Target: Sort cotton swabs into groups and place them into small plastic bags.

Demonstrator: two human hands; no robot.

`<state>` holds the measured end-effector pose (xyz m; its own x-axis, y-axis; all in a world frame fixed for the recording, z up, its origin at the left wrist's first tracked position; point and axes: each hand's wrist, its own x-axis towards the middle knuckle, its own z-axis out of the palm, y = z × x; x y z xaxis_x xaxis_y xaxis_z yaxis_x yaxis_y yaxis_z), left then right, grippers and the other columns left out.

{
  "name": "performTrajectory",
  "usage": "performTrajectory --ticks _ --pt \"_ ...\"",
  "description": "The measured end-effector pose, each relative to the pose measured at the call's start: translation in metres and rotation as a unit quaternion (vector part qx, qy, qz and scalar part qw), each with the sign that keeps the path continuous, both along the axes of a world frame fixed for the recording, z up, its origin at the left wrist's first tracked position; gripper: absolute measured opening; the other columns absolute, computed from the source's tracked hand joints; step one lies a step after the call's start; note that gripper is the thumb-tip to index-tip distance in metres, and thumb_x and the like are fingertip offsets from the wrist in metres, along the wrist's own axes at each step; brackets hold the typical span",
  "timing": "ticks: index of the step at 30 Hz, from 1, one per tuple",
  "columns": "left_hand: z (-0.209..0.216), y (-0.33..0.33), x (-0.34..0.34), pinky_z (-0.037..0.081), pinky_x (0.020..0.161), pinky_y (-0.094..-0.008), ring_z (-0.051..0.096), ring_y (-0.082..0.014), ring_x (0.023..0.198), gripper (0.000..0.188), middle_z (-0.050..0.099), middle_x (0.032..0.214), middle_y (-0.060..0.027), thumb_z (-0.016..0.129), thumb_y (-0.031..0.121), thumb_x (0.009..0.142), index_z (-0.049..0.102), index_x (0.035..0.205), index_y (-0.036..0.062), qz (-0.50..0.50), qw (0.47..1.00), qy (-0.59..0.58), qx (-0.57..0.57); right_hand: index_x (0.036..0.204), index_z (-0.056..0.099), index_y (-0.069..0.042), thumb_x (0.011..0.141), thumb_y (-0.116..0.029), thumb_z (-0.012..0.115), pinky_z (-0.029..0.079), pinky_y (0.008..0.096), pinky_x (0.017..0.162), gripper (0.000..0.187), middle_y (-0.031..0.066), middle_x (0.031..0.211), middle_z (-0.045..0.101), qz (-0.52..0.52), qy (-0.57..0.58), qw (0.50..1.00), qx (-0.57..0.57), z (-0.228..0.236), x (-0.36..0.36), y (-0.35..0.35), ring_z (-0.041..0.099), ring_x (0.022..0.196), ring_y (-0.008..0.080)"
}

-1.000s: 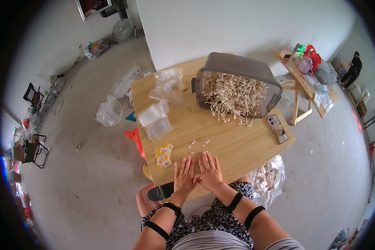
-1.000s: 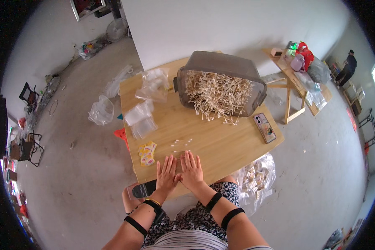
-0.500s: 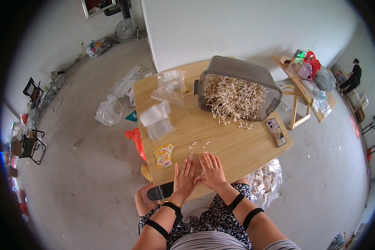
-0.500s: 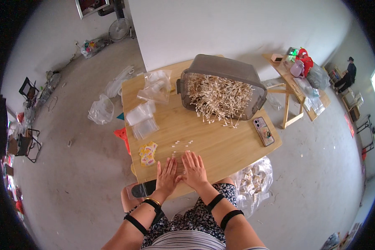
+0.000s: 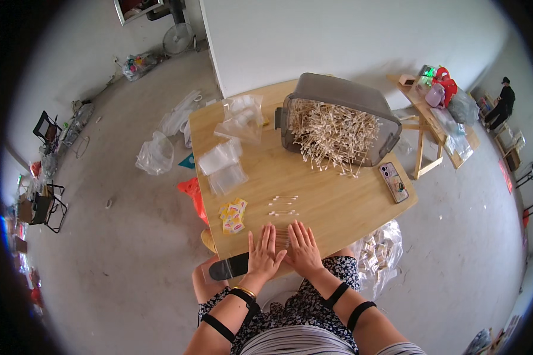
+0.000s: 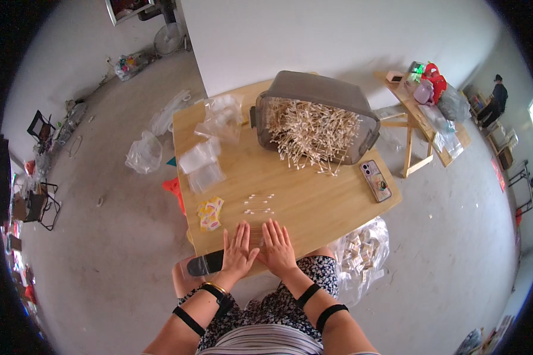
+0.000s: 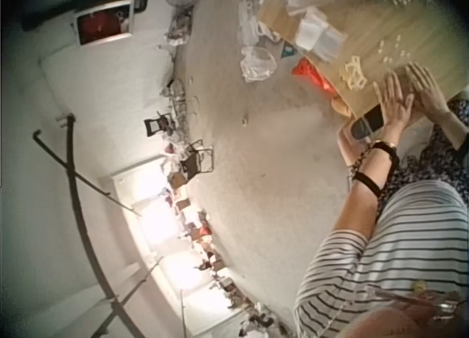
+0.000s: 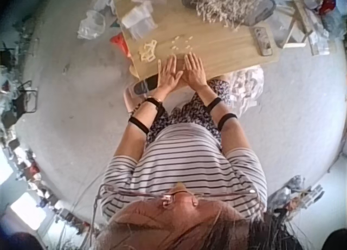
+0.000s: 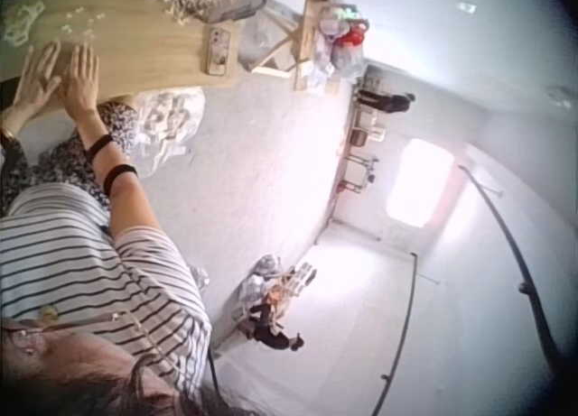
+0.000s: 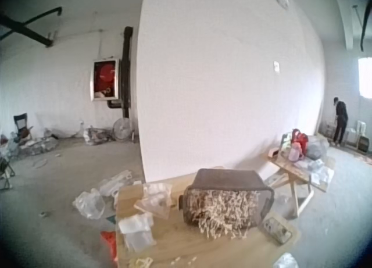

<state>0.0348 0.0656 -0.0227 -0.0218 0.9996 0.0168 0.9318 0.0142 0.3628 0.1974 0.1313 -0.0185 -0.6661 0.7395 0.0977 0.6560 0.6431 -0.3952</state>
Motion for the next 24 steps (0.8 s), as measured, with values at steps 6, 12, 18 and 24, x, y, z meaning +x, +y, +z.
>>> performTrajectory --ticks 6,12,18,24 --pt "-0.009 0.001 -0.009 0.001 0.121 -0.0565 0.011 -0.0345 0.152 0.09 0.016 0.162 -0.0222 0.026 0.064 0.098 0.016 0.154 -0.0053 0.071 0.997 0.034 -0.017 0.153 0.02 0.004 0.091 -0.053 0.052 0.012 0.0478 0.123 0.09 0.0232 0.16 0.02 -0.036 -0.023 0.999 0.01 -0.009 -0.021 -0.01 0.014 0.151 0.0355" --pt "-0.011 0.001 -0.005 -0.002 0.121 -0.0557 0.007 -0.0342 0.152 0.094 0.013 0.162 -0.0244 0.026 0.066 0.097 0.015 0.153 -0.0078 0.05 0.998 0.037 -0.013 0.153 0.02 0.005 0.094 -0.041 0.048 0.009 0.0502 0.123 0.08 0.0259 0.16 0.018 -0.025 -0.027 0.999 0.03 -0.014 -0.027 -0.011 0.011 0.15 0.0405" --pt "-0.012 0.0 -0.003 0.003 0.121 -0.0556 0.007 -0.0356 0.152 0.091 0.011 0.162 -0.0244 0.034 0.061 0.098 0.012 0.153 -0.0078 0.068 0.997 -0.01 -0.019 0.153 0.023 0.003 0.093 -0.047 0.049 0.009 0.0504 0.123 0.082 0.0248 0.16 0.017 -0.038 -0.083 0.995 0.042 -0.017 -0.03 -0.01 0.011 0.151 0.0394" --pt "-0.01 -0.002 0.0 0.005 0.121 -0.0545 0.008 -0.0367 0.152 0.088 0.012 0.162 -0.0242 0.038 0.058 0.098 0.014 0.153 -0.0067 0.071 0.997 0.018 -0.001 0.153 0.025 0.002 0.092 -0.051 0.049 0.008 0.0496 0.123 0.085 0.0244 0.161 0.017 -0.043 -0.058 0.997 0.039 -0.02 -0.029 -0.008 0.01 0.151 0.0382"
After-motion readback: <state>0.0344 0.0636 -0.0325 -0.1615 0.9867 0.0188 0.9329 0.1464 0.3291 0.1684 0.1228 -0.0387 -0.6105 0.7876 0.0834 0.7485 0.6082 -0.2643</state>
